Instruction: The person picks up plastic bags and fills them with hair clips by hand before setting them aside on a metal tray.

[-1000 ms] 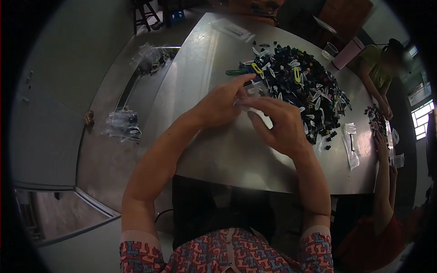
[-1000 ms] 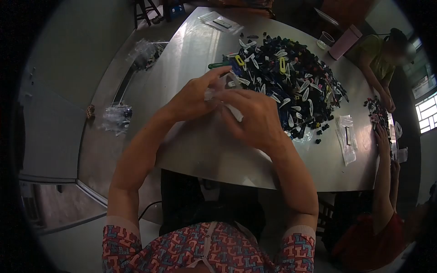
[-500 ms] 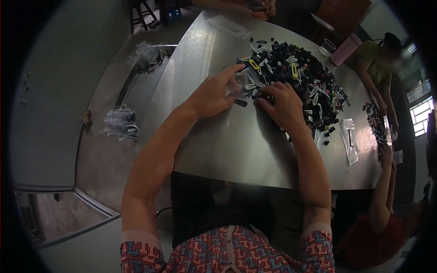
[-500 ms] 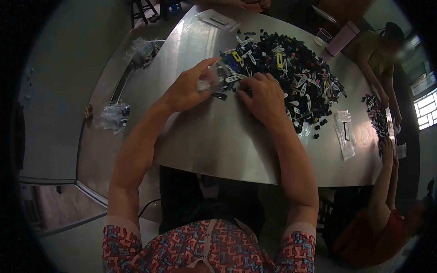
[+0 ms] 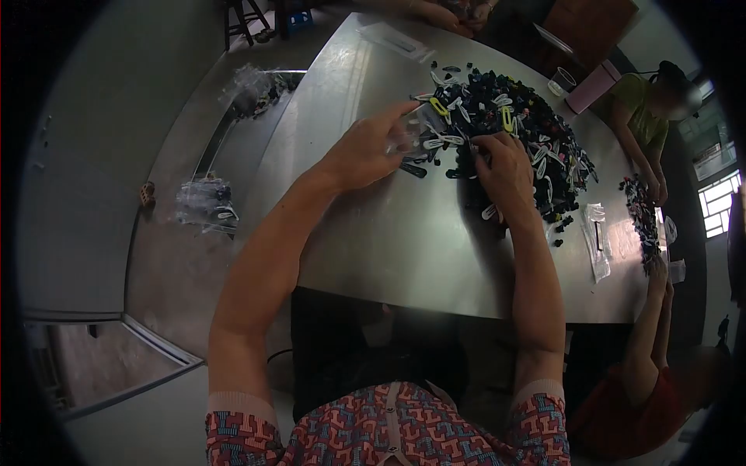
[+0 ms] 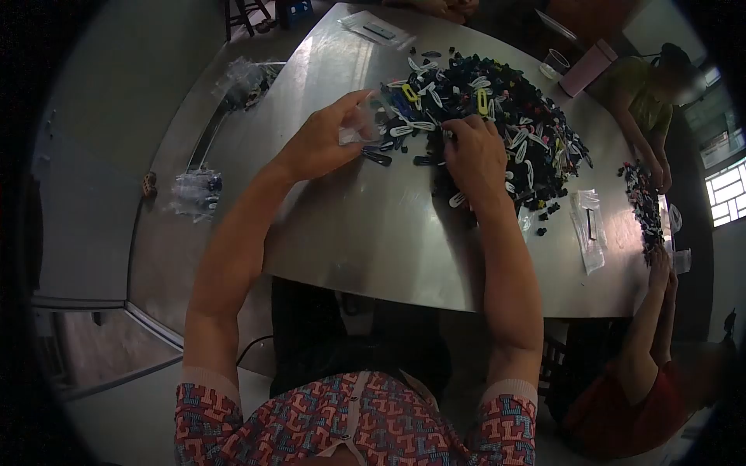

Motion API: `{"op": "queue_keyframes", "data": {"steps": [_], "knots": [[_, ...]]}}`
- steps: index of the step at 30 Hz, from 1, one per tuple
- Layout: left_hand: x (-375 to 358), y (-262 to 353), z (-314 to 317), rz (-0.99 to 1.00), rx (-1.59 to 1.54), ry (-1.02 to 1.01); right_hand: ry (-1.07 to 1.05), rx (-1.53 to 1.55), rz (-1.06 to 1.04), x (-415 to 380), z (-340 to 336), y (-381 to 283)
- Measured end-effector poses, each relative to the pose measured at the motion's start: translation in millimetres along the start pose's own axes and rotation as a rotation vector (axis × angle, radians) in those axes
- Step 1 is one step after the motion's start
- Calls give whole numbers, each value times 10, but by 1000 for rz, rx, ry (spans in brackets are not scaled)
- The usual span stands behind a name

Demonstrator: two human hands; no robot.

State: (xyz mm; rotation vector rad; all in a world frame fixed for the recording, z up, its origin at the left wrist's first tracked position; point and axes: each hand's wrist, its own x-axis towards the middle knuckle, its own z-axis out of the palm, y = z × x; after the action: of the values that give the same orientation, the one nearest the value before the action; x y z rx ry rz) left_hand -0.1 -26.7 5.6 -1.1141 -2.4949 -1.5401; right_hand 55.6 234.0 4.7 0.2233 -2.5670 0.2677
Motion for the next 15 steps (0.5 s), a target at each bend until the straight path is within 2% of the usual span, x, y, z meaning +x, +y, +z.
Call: {"op": "queue_keyframes", "data": {"steps": [5, 7, 9, 11, 12, 14, 15], "knots": [[2, -30, 14, 12, 40, -25, -7, 13, -4, 80, 98, 52], [-7, -43, 44, 47, 23, -4, 29, 80, -116, 104, 204, -35], [-1, -52, 59, 84, 4, 20, 7, 81, -116, 79, 182, -64], [6, -61, 52, 61, 22, -5, -134, 175, -107, 87, 133, -80], [5, -54, 48, 59, 23, -6, -134, 177, -107, 89, 85, -93], [2, -45, 37, 40, 26, -18, -344, 354, -37, 74, -29, -102], [3, -31, 27, 38, 27, -19, -345, 356, -37, 64, -66, -83]]}}
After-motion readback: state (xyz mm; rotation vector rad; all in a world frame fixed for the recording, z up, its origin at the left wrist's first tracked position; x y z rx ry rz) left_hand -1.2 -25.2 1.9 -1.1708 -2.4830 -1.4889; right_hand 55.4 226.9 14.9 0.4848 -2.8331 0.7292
